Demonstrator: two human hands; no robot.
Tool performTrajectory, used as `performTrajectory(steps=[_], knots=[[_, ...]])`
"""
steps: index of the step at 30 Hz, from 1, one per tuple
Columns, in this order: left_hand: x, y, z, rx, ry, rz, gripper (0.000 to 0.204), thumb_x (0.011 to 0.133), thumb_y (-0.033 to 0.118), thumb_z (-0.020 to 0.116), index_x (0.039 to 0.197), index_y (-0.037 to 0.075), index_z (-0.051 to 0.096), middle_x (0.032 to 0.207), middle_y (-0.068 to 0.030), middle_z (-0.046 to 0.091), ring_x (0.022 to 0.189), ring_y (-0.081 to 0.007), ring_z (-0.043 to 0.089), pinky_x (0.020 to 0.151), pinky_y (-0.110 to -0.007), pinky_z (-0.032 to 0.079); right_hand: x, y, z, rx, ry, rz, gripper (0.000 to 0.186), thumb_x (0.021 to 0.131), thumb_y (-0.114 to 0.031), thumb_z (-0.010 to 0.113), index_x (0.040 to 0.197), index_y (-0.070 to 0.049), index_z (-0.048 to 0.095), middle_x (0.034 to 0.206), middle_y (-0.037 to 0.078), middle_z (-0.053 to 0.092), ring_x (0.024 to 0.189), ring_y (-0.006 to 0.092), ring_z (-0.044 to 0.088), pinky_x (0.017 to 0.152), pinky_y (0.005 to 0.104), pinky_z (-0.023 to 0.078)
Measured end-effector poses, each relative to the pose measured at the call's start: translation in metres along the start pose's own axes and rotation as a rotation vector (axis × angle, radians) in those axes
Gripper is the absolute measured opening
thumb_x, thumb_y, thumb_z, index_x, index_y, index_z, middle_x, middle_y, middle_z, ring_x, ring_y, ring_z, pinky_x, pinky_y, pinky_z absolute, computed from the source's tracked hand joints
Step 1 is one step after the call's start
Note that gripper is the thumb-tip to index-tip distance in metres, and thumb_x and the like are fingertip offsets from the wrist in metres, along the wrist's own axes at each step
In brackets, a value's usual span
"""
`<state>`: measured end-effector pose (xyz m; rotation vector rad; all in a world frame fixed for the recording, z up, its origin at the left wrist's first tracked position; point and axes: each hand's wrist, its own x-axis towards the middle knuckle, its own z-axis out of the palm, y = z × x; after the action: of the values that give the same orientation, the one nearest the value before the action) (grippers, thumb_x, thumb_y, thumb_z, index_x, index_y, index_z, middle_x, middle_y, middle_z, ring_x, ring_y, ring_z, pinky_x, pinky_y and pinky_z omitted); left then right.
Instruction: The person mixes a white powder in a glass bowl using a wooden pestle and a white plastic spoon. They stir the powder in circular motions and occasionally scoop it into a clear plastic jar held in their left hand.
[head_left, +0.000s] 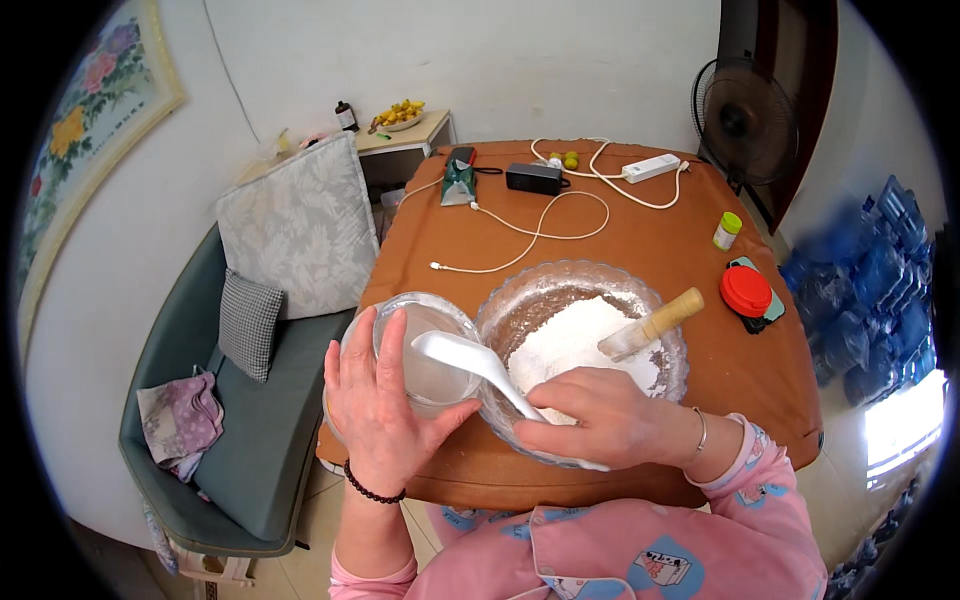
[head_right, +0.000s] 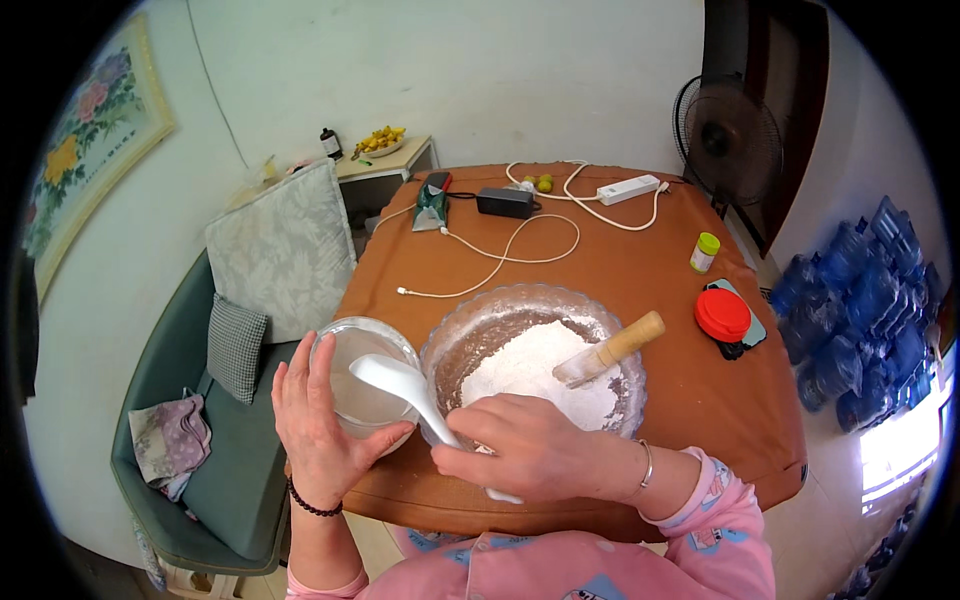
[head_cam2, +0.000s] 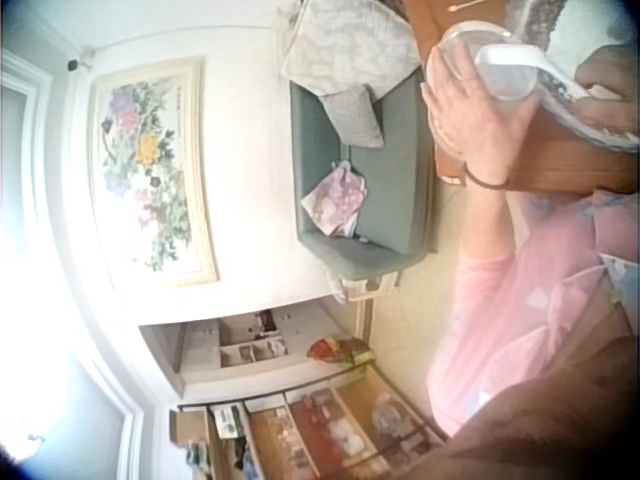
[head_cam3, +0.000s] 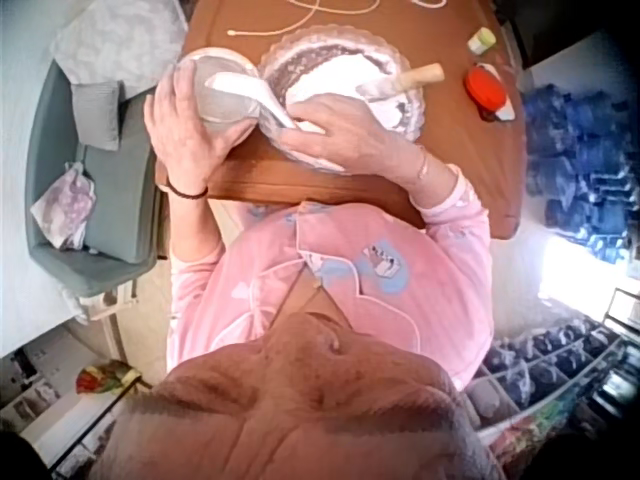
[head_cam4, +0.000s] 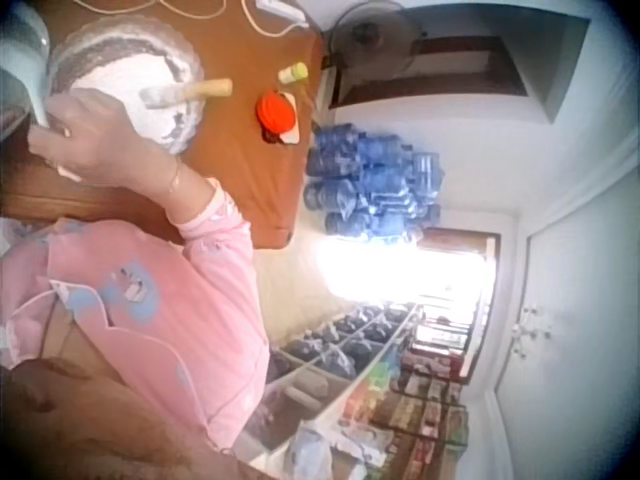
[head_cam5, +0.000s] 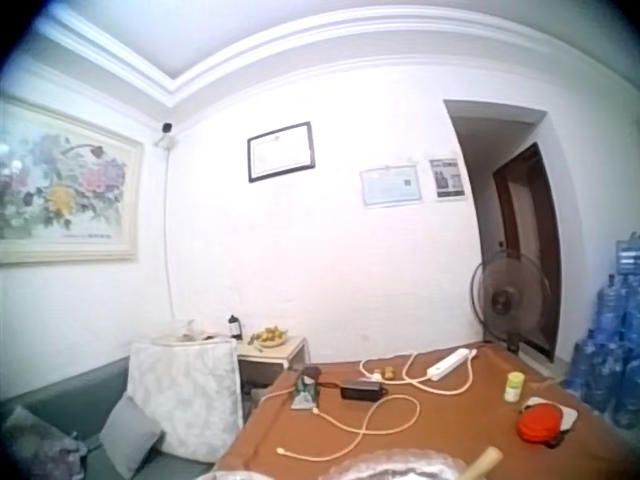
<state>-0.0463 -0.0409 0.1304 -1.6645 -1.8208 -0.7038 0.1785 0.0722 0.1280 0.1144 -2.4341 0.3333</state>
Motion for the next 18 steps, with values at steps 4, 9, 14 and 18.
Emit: performTrajectory(steps=[4, 9, 14, 18], knots=[[-0.001, 0.0, -0.002, 0.005, -0.016, -0.009, 0.108, 0.057, 0.06, 0.081, 0.14, 0.004, 0.04, 0.135, -0.0221, 0.049, 0.121, -0.0383, 0.05, 0.102, -0.055, 0.035, -0.02, 0.0, -0.017, -0.009, 0.271, 0.082, 0.023, 0.078, 0.0, 0.068, 0.099, -0.007, 0.068, 0.089, 0.009, 0.064, 0.07, 0.0222, 0.064, 0.057, 0.0298, 0.05], [0.0, 0.003, -0.001, -0.035, -0.006, -0.021, 0.105, 0.055, 0.052, 0.086, 0.139, 0.007, 0.041, 0.133, -0.021, 0.049, 0.125, -0.0364, 0.048, 0.101, -0.058, 0.034, -0.067, -0.007, -0.033, 0.207, 0.488, 0.768, 0.008, 0.085, -0.002, 0.065, 0.092, 0.001, 0.068, 0.074, 0.011, 0.064, 0.065, 0.0204, 0.064, 0.056, 0.0285, 0.05], [0.001, 0.004, -0.001, -0.033, -0.012, -0.012, 0.105, 0.057, 0.054, 0.084, 0.139, 0.007, 0.041, 0.133, -0.0198, 0.05, 0.126, -0.0359, 0.047, 0.101, -0.058, 0.033, -0.101, -0.019, -0.039, 0.085, 0.306, 0.892, 0.007, 0.084, -0.002, 0.067, 0.091, 0.0, 0.068, 0.076, 0.012, 0.066, 0.068, 0.0219, 0.067, 0.058, 0.0301, 0.051], [0.002, 0.003, 0.0, -0.009, -0.018, -0.008, 0.105, 0.058, 0.058, 0.082, 0.139, 0.006, 0.041, 0.132, -0.0203, 0.051, 0.125, -0.0365, 0.048, 0.101, -0.058, 0.034, -0.095, -0.02, -0.033, -0.038, 0.265, 0.701, 0.01, 0.081, 0.001, 0.069, 0.09, -0.001, 0.068, 0.078, 0.013, 0.067, 0.069, 0.0248, 0.068, 0.06, 0.0305, 0.052]])
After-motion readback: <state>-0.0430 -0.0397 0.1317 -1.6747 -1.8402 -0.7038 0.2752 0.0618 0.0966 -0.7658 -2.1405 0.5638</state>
